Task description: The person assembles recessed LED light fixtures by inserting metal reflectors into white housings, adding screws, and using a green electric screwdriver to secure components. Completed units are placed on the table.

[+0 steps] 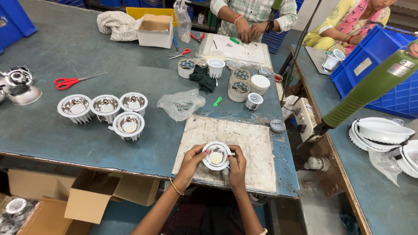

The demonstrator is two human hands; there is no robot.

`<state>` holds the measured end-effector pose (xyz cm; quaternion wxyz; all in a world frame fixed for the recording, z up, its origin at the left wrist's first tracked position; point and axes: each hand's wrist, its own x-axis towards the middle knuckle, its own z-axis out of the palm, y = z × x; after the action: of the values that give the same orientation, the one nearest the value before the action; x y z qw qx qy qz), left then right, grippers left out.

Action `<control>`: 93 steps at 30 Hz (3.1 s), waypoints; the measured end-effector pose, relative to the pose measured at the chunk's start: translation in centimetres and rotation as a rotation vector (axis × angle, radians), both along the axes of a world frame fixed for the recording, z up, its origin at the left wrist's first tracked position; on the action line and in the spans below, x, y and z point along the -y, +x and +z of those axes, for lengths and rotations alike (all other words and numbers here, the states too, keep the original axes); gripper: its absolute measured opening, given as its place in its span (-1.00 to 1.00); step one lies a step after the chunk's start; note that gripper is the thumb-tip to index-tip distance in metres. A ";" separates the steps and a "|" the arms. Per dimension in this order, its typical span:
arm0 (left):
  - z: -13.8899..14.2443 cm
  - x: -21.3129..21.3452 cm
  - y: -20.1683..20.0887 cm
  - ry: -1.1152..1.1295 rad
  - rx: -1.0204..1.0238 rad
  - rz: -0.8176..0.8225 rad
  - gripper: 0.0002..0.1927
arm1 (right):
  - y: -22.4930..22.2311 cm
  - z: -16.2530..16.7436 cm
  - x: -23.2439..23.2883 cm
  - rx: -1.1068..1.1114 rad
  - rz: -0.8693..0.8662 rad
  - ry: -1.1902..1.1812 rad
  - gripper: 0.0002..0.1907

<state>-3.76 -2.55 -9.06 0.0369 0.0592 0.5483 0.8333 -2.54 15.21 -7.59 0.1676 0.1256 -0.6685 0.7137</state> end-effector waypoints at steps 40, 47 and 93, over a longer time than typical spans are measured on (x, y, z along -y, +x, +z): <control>1.2 -1.3 0.8 -0.159 -0.053 0.180 -0.77 | 1.4 -1.5 -6.1 0.213 -0.458 -0.231 -0.75; -4.0 -3.1 0.3 0.803 0.491 -0.133 -0.78 | 1.5 -2.4 -4.5 0.477 0.172 -0.311 -0.59; -3.9 1.4 -2.4 -0.274 0.323 -0.335 -0.73 | 6.3 -2.4 -5.2 0.636 0.107 -0.212 -0.71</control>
<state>-6.12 -3.94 -12.98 0.2692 0.0098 0.6255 0.7322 3.80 20.42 -9.95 -0.0749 -0.0867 -0.6018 0.7904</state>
